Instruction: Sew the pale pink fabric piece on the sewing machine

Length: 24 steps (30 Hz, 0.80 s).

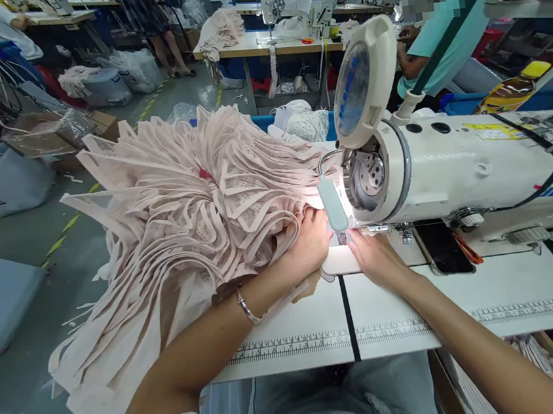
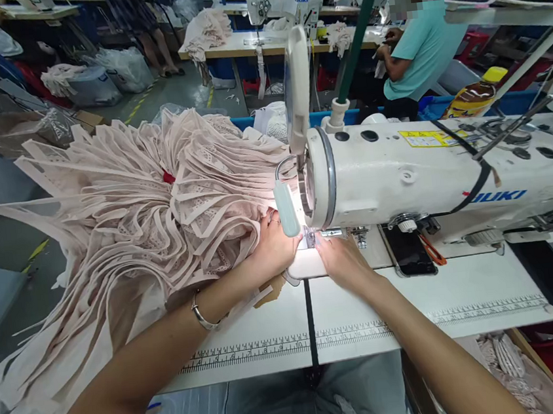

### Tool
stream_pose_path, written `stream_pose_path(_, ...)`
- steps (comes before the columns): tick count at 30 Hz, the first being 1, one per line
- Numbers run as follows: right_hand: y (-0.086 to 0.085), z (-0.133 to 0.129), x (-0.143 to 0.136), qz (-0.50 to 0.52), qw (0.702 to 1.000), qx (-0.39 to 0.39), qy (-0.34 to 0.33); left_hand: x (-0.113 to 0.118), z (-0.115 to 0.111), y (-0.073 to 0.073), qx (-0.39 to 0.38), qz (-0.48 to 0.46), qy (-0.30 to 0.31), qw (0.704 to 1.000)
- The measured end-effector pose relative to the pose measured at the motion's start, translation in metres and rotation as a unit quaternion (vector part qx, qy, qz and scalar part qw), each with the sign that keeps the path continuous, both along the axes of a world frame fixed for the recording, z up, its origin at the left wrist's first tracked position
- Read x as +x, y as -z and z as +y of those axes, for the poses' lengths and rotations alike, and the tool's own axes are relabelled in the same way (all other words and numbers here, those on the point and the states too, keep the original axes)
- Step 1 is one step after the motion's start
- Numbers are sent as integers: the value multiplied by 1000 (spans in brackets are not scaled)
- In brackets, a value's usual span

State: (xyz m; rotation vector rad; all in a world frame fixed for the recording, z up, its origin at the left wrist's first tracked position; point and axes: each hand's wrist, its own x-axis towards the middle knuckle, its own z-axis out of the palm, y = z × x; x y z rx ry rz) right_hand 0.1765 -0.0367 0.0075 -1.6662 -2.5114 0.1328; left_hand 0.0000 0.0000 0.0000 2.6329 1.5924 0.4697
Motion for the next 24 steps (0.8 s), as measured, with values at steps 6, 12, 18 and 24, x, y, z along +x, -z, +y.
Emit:
stream_pose_path(6,2,-19,3,38,990,139,-11,-27,-56,-27,99,60,142,983)
stream_pose_path(12,-2,-69,-52,87,923,97,-361,-99,-102,-30,181,-68,-4,981)
stream_pose_path(18,-4,-72,-39,69,952,128,-268,-108,-106,-25,139,-2,144,980)
stream_pose_path(24,-6,-41,19,47,970,179,-159,-56,-86,-16,149,127,297,935)
